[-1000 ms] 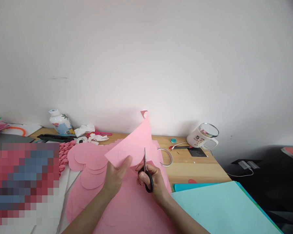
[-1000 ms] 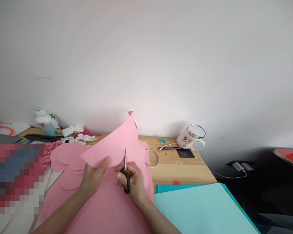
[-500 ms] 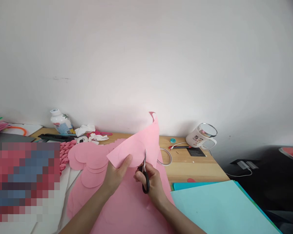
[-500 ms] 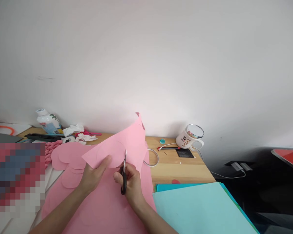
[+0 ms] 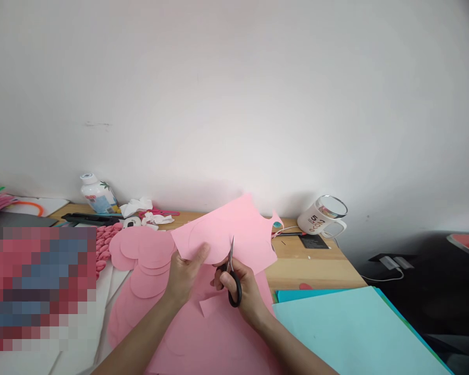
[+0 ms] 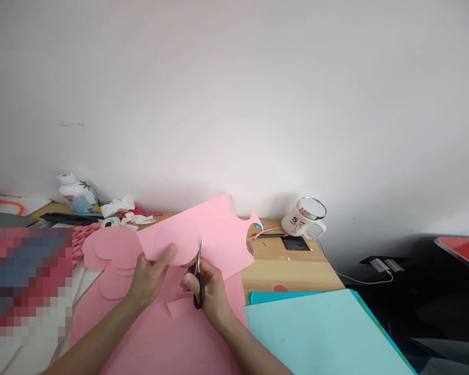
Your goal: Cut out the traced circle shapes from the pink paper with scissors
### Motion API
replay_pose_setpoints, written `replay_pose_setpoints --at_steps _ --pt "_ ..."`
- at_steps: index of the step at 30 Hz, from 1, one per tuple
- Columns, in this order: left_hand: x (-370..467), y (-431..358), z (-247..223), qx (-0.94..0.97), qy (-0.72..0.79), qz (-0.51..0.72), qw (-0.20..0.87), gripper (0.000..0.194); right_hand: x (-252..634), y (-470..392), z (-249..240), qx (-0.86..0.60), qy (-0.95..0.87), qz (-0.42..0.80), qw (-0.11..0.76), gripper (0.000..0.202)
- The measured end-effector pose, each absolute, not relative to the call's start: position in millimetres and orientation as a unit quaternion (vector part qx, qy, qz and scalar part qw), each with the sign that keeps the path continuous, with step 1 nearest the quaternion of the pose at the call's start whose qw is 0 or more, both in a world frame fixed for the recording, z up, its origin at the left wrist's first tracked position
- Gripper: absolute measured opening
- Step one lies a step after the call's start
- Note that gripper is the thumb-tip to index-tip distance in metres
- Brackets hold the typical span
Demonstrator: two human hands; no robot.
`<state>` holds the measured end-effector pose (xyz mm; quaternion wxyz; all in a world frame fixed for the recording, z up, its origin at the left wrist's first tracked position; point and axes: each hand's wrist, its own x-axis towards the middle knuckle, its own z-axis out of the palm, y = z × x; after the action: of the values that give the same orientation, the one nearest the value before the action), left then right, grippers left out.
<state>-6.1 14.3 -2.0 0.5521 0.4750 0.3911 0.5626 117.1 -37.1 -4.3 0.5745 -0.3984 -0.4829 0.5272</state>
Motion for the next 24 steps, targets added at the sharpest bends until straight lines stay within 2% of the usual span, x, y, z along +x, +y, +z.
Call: replay_pose_setpoints --at_steps 9,24 --pt "-3.2 7.6 1.9 0.511 0.483 0.551 0.449 0.028 119.7 -35.8 0.0 -0.402 -0.490 0.527 0.566 0.038" --pt "-2.7 5.9 6.6 0.527 0.502 0.546 0.416 0.026 122.5 -34.7 -6.2 -0.381 -0.488 0.542 0.568 0.035"
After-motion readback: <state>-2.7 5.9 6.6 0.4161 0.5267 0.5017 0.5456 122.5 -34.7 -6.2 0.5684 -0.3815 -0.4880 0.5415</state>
